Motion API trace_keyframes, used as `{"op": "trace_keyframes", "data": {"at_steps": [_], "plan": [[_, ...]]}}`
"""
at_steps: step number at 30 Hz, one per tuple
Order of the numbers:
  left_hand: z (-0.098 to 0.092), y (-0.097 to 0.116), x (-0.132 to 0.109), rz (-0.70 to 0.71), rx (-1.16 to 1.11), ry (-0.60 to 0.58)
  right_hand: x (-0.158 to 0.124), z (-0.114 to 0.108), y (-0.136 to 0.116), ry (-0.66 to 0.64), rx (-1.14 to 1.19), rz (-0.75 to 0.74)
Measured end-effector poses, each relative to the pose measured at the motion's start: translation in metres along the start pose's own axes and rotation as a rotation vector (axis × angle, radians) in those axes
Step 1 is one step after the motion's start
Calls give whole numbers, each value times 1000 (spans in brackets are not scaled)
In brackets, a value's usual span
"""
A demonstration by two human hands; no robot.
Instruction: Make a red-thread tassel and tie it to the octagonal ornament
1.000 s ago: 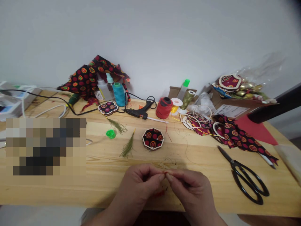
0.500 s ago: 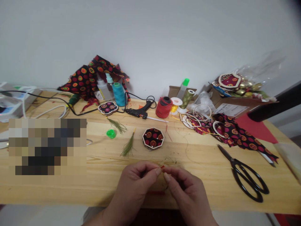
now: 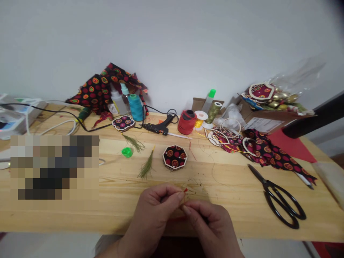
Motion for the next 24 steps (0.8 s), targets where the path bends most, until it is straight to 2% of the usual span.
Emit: {"op": "trace_keyframes", "data": {"at_steps": [16, 18, 21, 24], "plan": [[-1, -5, 1, -20, -29, -12, 1, 4, -9, -91, -202, -142], [-2, -5, 2, -12, -17, -16, 0, -1, -15, -33, -337, -230], [-4, -3, 3, -18, 23, -1, -3, -7, -33, 76, -686, -394], [-3, -3, 4, -44, 13, 2, -4, -7, -49, 97, -985, -505]]}}
Point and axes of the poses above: each hand's wrist, its own x-axis towards the middle knuckle, its own z-axis out of the palm, y = z × x, the point moved 5 cm from there along x, towards the middle knuckle, and after that the axes turned 14 degrees about -y, right-handed, at the moved point
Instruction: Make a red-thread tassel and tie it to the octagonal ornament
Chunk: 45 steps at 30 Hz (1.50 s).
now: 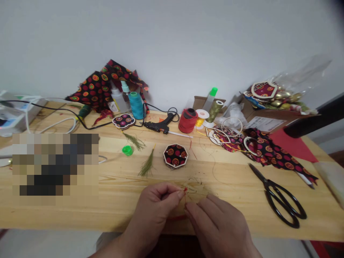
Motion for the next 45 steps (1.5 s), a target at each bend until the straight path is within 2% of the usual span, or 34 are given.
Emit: {"op": "trace_keyframes", "data": {"at_steps": [5, 12, 23, 27, 29, 32, 35, 39, 45], "plan": [[3, -6, 0, -80, -170, -28, 6, -4, -11, -15, -145, -105], [8, -11, -1, -154, -336, -79, 3, 5, -10, 0, -104, -78], [10, -9, 0, -149, -269, -129, 5, -4, -7, -31, -83, -125], [12, -6, -1, -133, -163, -217, 9, -16, 0, -58, -11, -100], [15, -5, -2, -119, -97, -293, 11, -21, 7, -81, 63, -81], [18, -3, -4, -73, -65, -403, 15, -21, 21, -163, 303, -45], [18, -5, -5, -71, -133, -426, 16, -14, 35, -191, 629, 19], [17, -10, -4, -65, -257, -416, 16, 1, 45, -74, 934, 171], [20, -9, -3, -14, -389, -436, 7, 19, 44, 27, 1147, 426]]}}
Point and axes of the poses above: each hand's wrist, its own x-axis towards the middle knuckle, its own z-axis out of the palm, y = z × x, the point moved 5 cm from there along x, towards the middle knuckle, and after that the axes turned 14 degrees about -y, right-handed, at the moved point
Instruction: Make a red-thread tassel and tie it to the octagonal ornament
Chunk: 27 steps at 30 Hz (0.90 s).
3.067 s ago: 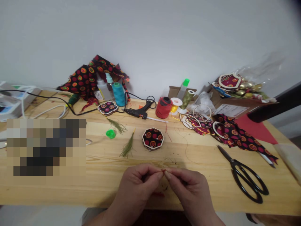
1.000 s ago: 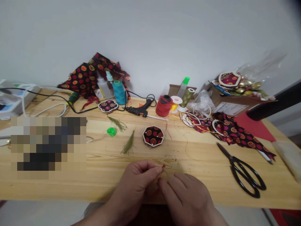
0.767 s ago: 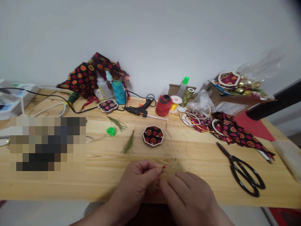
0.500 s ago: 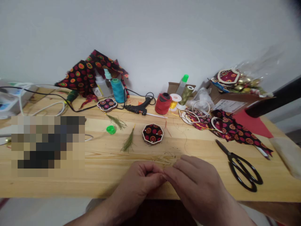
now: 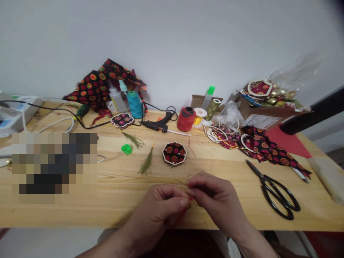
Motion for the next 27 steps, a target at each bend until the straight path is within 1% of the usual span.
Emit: {"op": "trace_keyframes", "data": {"at_steps": [2, 5, 10, 16, 18, 21, 27], "plan": [[1, 1, 0, 11, -46, 21, -2, 1, 3, 38, 47, 36], [2, 3, 1, 22, -99, 62, -4, 2, 6, 38, 84, 41], [4, 5, 3, 31, -164, 57, -5, 4, 7, -33, 137, 14], [2, 5, 3, 33, -188, 60, -7, 8, 4, -105, 243, -30], [2, 4, 3, 30, -183, 58, -7, 8, 6, -96, 256, -1], [2, 4, 3, 33, -158, 52, -6, 7, 9, -49, 241, 45], [0, 3, 2, 42, -86, 84, -4, 4, 12, 23, 161, 90]]}}
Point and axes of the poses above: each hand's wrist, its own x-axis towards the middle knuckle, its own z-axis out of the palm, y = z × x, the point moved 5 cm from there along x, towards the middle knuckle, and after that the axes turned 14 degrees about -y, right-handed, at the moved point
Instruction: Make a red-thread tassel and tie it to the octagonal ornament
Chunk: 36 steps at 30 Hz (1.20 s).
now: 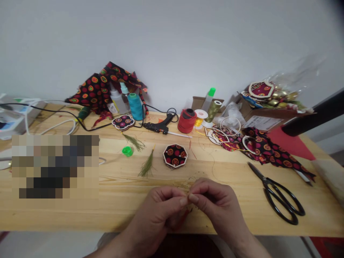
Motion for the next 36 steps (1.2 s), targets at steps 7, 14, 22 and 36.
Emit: {"op": "trace_keyframes", "data": {"at_steps": [7, 14, 22, 36], "plan": [[1, 1, -3, -7, 91, 19, -1, 0, -3, 41, -15, 53], [-2, 0, -3, -13, 162, 23, -3, -2, -3, 94, 4, 75], [-4, 3, -5, -5, 231, 69, -3, -1, 0, 97, -5, 87], [-3, 12, -7, 36, 432, 165, -2, 2, 0, 92, -64, 89]]}}
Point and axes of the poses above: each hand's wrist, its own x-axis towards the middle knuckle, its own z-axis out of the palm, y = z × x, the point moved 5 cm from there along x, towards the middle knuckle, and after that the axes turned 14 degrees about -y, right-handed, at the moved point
